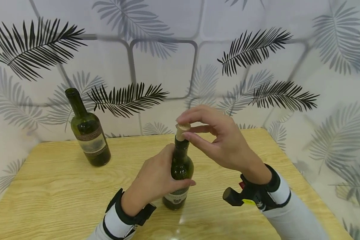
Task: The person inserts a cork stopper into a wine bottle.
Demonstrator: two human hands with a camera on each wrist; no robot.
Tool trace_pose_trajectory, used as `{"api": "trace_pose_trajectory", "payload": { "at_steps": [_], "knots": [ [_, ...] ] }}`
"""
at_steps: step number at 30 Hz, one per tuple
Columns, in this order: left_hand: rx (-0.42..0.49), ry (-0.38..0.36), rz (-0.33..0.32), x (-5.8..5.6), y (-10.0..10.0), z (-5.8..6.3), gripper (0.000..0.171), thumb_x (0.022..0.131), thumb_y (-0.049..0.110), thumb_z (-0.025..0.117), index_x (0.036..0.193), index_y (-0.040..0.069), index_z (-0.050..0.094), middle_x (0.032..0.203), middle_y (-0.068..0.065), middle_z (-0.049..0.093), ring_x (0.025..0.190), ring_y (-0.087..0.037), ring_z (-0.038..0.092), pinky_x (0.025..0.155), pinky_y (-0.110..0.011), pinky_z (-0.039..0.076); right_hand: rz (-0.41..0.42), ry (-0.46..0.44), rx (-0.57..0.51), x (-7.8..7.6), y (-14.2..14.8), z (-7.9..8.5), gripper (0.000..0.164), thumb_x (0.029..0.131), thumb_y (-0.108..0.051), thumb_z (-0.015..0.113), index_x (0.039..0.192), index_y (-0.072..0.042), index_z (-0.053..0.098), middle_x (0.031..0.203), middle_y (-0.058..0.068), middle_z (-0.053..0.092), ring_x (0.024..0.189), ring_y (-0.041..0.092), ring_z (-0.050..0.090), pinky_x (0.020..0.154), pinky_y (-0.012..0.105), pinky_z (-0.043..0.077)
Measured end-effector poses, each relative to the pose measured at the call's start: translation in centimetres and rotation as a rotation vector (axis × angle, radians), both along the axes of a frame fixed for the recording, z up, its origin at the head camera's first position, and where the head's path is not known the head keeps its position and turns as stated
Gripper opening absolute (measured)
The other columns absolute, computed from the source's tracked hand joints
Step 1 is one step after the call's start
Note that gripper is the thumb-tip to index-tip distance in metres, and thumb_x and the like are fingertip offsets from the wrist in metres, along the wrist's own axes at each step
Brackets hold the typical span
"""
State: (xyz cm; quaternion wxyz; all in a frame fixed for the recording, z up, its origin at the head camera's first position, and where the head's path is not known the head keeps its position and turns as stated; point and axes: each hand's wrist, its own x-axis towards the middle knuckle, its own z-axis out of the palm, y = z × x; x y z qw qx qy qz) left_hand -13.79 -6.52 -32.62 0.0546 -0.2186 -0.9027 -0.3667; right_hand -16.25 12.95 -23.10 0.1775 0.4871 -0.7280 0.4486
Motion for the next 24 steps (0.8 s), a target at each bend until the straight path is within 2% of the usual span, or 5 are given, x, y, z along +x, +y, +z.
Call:
{"api": "trace_pose_trajectory", "payload": {
  "at_steps": [8, 12, 15, 19, 24],
  "knots": [
    [0.036, -0.118, -0.107, 0.4, -0.8, 0.7, 0.082, 0.087, 0.036, 0.091, 0.148, 0.001, 0.049, 0.133, -0.015, 0.067, 0.114, -0.032, 0.072, 0.094, -0.052, 0.061, 0.012, 0.023, 0.086, -0.1, 0.2, 0.5, 0.033, 0.089, 0.022, 0.072, 0.118, 0.008, 0.069, 0.117, 0.023, 0.071, 0.109, 0.028, 0.072, 0.089, 0.033, 0.065],
    [0.028, -0.14, -0.134, 0.7, -1.4, 1.3, 0.076, 0.092, 0.034, 0.087, 0.149, -0.001, 0.05, 0.141, -0.016, 0.064, 0.122, -0.032, 0.068, 0.101, -0.054, 0.057, 0.008, 0.038, 0.141, -0.2, 0.8, 1.2, 0.033, 0.09, 0.02, 0.073, 0.119, 0.004, 0.07, 0.117, 0.019, 0.072, 0.108, 0.027, 0.073, 0.087, 0.032, 0.065],
    [0.006, -0.12, -0.126, 1.1, -1.6, 1.7, 0.072, 0.093, 0.033, 0.086, 0.148, -0.001, 0.054, 0.146, -0.017, 0.062, 0.126, -0.033, 0.066, 0.103, -0.054, 0.056, -0.002, 0.044, 0.206, -0.4, 1.1, 1.8, 0.032, 0.092, 0.017, 0.073, 0.12, 0.001, 0.071, 0.116, 0.015, 0.073, 0.107, 0.025, 0.074, 0.085, 0.031, 0.065],
    [0.006, -0.096, -0.084, 1.6, -1.6, 2.1, 0.068, 0.091, 0.028, 0.088, 0.146, 0.0, 0.058, 0.145, -0.015, 0.063, 0.127, -0.033, 0.066, 0.103, -0.053, 0.056, 0.01, 0.034, 0.311, -1.0, 1.3, 2.7, 0.028, 0.095, 0.012, 0.072, 0.121, 0.0, 0.07, 0.115, 0.013, 0.074, 0.109, 0.023, 0.075, 0.087, 0.032, 0.065],
    [0.031, -0.107, -0.035, 2.2, -1.6, 2.5, 0.064, 0.091, 0.026, 0.088, 0.143, 0.001, 0.062, 0.145, -0.014, 0.064, 0.129, -0.033, 0.064, 0.104, -0.054, 0.056, 0.024, 0.067, 0.44, -1.4, 1.4, 4.3, 0.024, 0.096, 0.006, 0.075, 0.117, -0.003, 0.073, 0.113, 0.008, 0.075, 0.106, 0.017, 0.074, 0.088, 0.031, 0.064]
  ]
}}
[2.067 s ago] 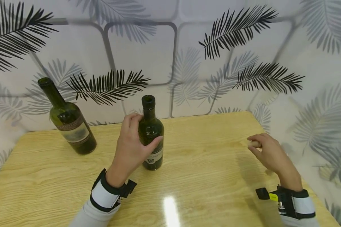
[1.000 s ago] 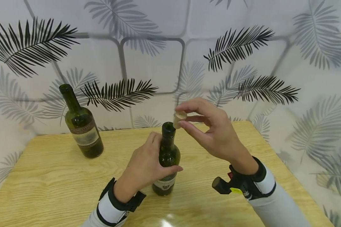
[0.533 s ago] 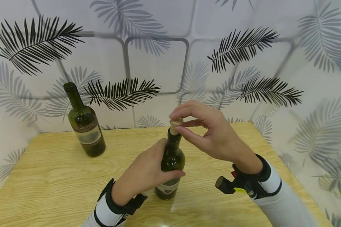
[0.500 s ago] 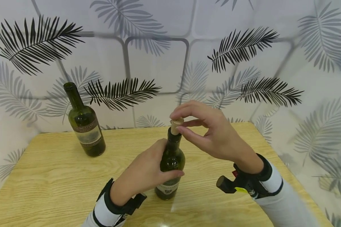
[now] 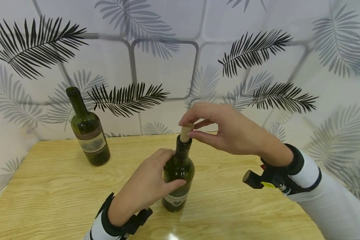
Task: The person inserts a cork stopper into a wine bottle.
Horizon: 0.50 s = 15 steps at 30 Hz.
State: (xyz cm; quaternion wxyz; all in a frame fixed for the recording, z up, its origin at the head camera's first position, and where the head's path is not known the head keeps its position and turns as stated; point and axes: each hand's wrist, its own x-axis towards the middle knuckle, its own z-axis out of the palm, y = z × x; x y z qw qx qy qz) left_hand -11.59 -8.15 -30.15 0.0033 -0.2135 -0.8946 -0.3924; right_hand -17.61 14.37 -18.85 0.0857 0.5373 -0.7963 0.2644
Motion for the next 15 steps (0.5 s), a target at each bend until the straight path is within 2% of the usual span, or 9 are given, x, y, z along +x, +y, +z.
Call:
{"api": "trace_pose_trajectory", "payload": {
  "at_steps": [5, 9, 15],
  "knots": [
    [0.018, 0.013, 0.024, 0.3, 0.1, 0.1, 0.058, 0.091, 0.025, 0.088, 0.139, 0.002, 0.065, 0.142, -0.014, 0.066, 0.123, -0.032, 0.067, 0.099, -0.052, 0.057, 0.01, 0.051, 0.087, 0.1, -0.3, 1.2, 0.017, 0.095, 0.0, 0.079, 0.11, -0.008, 0.077, 0.107, 0.003, 0.078, 0.096, 0.011, 0.074, 0.082, 0.032, 0.063],
    [0.038, 0.004, 0.028, 0.1, 0.5, -0.1, 0.06, 0.09, 0.026, 0.089, 0.139, 0.003, 0.064, 0.141, -0.015, 0.067, 0.121, -0.032, 0.068, 0.097, -0.052, 0.058, 0.014, 0.025, 0.146, 0.3, -0.7, 2.1, 0.013, 0.096, -0.002, 0.079, 0.107, -0.009, 0.079, 0.104, 0.002, 0.077, 0.096, 0.011, 0.075, 0.085, 0.029, 0.063],
    [0.06, -0.028, 0.015, -0.2, 0.7, -0.3, 0.061, 0.09, 0.024, 0.089, 0.141, 0.002, 0.062, 0.139, -0.016, 0.068, 0.121, -0.032, 0.068, 0.098, -0.052, 0.058, 0.006, 0.041, 0.254, 0.3, -1.1, 2.9, 0.026, 0.099, -0.003, 0.075, 0.125, -0.005, 0.077, 0.101, 0.002, 0.075, 0.097, 0.011, 0.075, 0.087, 0.031, 0.063]
  ]
}}
